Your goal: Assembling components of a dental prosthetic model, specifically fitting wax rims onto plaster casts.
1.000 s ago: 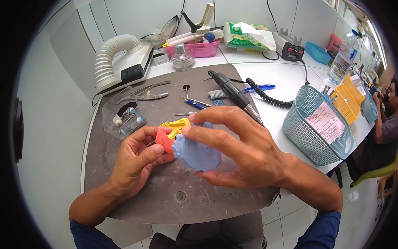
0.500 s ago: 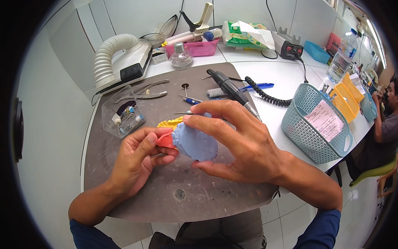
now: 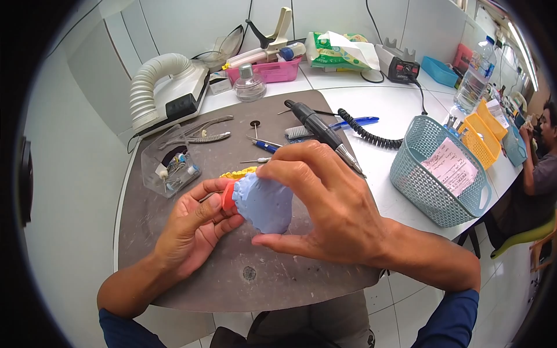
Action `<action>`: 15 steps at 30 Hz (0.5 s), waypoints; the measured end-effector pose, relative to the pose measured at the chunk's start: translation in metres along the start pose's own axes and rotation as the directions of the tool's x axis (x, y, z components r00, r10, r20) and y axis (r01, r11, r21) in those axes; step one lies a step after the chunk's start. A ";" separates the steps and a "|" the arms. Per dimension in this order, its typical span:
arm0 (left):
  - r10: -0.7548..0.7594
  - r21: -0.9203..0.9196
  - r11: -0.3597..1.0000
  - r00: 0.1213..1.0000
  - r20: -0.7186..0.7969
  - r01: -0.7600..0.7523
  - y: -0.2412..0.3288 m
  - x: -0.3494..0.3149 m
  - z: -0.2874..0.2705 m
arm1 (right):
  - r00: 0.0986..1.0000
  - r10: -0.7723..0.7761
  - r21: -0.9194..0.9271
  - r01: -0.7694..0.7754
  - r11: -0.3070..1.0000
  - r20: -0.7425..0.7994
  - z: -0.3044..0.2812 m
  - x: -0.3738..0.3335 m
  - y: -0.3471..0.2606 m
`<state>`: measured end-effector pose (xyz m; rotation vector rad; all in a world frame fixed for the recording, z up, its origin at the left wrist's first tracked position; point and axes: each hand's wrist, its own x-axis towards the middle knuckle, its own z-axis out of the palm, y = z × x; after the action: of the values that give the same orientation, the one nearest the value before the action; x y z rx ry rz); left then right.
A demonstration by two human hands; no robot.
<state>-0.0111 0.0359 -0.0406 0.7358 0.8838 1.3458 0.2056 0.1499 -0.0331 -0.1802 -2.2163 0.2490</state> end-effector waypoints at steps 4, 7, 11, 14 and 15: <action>-0.004 0.016 1.000 1.000 0.017 0.004 0.000 0.000 0.002 | 0.995 -0.098 -0.059 0.100 0.993 0.033 0.000 -0.001 0.005; -0.013 0.022 1.000 1.000 0.002 0.013 -0.002 0.001 0.002 | 0.994 -0.101 -0.039 0.103 0.994 0.036 0.000 -0.002 0.005; -0.005 0.005 1.000 1.000 -0.003 0.005 -0.003 0.001 0.001 | 0.994 -0.107 -0.039 0.108 0.993 0.027 -0.001 -0.001 0.004; -0.010 -0.015 1.000 1.000 -0.025 0.009 -0.005 0.002 -0.001 | 0.994 -0.112 -0.044 0.112 0.993 0.014 0.000 -0.001 0.003; -0.009 -0.024 1.000 0.999 -0.037 0.008 -0.005 0.002 -0.001 | 0.994 -0.109 -0.050 0.110 0.993 0.011 0.000 -0.001 0.003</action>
<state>-0.0099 0.0373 -0.0456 0.6896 0.8982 1.3642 0.2064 0.1523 -0.0346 -0.0852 -2.2338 0.1335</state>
